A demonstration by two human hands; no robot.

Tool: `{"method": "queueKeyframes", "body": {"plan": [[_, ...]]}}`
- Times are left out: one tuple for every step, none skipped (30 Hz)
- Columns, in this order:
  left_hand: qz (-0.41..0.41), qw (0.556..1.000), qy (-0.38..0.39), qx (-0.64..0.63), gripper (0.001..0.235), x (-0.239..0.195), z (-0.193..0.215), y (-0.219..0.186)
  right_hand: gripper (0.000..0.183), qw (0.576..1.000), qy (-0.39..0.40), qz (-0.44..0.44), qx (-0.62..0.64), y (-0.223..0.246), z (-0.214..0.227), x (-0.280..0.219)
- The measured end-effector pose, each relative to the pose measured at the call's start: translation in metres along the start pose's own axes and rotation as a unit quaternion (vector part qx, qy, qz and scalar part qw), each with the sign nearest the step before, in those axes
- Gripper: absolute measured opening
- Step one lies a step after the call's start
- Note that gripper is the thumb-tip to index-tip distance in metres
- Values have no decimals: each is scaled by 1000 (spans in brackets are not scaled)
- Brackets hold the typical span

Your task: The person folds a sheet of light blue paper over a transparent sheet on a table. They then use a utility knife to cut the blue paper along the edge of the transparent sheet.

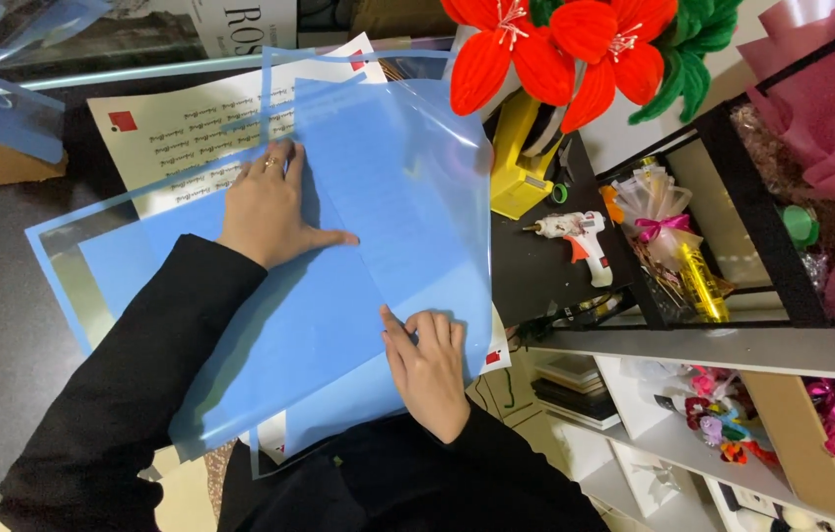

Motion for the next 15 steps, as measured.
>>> {"method": "queueKeyframes", "body": {"plan": [[9, 999, 31, 25, 132, 1, 0, -3, 24, 1000, -4, 1, 4, 0, -1, -1], [18, 997, 61, 51, 149, 2, 0, -6, 25, 1000, -9, 2, 8, -1, -1, -2], [16, 997, 61, 51, 149, 5, -5, -9, 25, 1000, -10, 1, 7, -1, -1, -3], [38, 992, 97, 76, 157, 9, -13, -10, 26, 1000, -6, -3, 16, -2, -1, -3], [61, 984, 132, 101, 166, 13, -19, -11, 27, 1000, -2, -7, 25, -2, -1, -4], [59, 984, 132, 101, 166, 15, -20, -12, 27, 1000, -2, -9, 24, -10, 0, -4], [61, 980, 146, 120, 166, 16, -21, -13, 28, 997, 14, -33, 67, -20, 0, -4], [62, 975, 159, 140, 166, 19, -22, -13, 29, 992, 28, -58, 110, -30, -2, -4], [59, 976, 158, 141, 166, 19, -23, -12, 29, 992, 26, -60, 108, -49, -3, -5], [52, 977, 162, 132, 167, 19, -24, -12, 35, 994, -61, -82, 43, -71, 3, -7], [44, 977, 166, 123, 167, 19, -26, -11, 43, 984, -147, -102, -23, -91, 10, -10], [43, 978, 165, 123, 167, 18, -28, -11, 43, 983, -148, -103, -23, -97, 17, -8], [55, 979, 152, 124, 167, 18, -29, -10, 52, 971, -127, -194, 61, -111, 20, -9], [66, 980, 138, 124, 167, 18, -31, -9, 62, 942, -105, -283, 145, -123, 21, -11], [64, 981, 137, 125, 167, 18, -32, -8, 62, 942, -107, -284, 144, -127, 22, -12]]}}
Point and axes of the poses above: each hand's wrist, its own x-axis towards the middle knuckle, its own z-axis out of the back of the hand, y = z × x, the point moved 4 cm from there along x, towards the middle knuckle, and after that the axes turned 9 degrees about z, right-handed, at the moved point
